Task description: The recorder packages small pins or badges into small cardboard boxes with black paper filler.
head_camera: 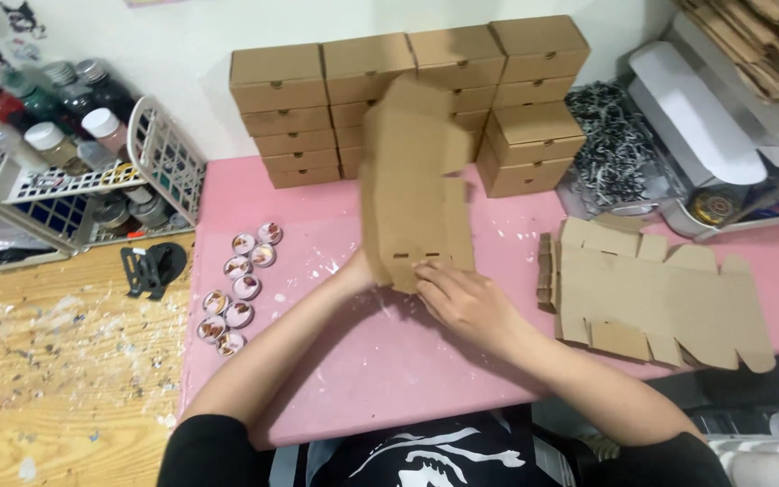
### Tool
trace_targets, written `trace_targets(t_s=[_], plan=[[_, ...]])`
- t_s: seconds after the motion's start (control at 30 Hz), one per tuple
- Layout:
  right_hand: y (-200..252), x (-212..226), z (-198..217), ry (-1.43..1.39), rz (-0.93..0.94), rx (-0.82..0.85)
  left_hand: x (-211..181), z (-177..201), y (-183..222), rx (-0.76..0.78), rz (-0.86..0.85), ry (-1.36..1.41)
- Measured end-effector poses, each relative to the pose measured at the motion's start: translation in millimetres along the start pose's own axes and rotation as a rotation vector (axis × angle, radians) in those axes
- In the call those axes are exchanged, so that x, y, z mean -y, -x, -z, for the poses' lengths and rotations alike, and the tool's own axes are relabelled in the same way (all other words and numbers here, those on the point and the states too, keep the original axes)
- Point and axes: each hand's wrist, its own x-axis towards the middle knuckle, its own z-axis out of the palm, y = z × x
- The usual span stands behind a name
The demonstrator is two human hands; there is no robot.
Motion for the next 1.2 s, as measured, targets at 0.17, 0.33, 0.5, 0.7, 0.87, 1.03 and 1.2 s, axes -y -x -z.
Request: trace_targets(t_s=[0.17,0.33,0.5,0.7,0.87,1.03,1.2], plan=[[5.4,-3.8,-39.9,-0.074,0.024,0.243,41.9,50.7,57.6,-0.05,0.068,-0.143],[0.9,-5.7,-47.7,-0.172,0.069,0.27,40.5,62.2,71.2,-0.046,0.118,-0.346],[4.3,-6.3,-48.9,-0.264,0.028,0.33,6.1,49.9,69.7,0.065,0.113,-0.441],[18.2,-12.3,-66.9,-0.367,0.087,0.295,10.4,41.4,66.5,0.008,0.122,-0.487],[18.5,-28.0,-63.4,-0.569,-0.133,0.272,9.7,36.4,66.8,-0.048,0.084,-0.556],[44.9,-82.7,-62.8,-0.359,-0.718,0.296,8.5,34.3,67.2,-0.09,0.117,-0.527],[55.6,-104.6,-51.9,-0.124,-0.673,0.639,4.0,33.8,64.9,-0.104,0.141,-0.526]])
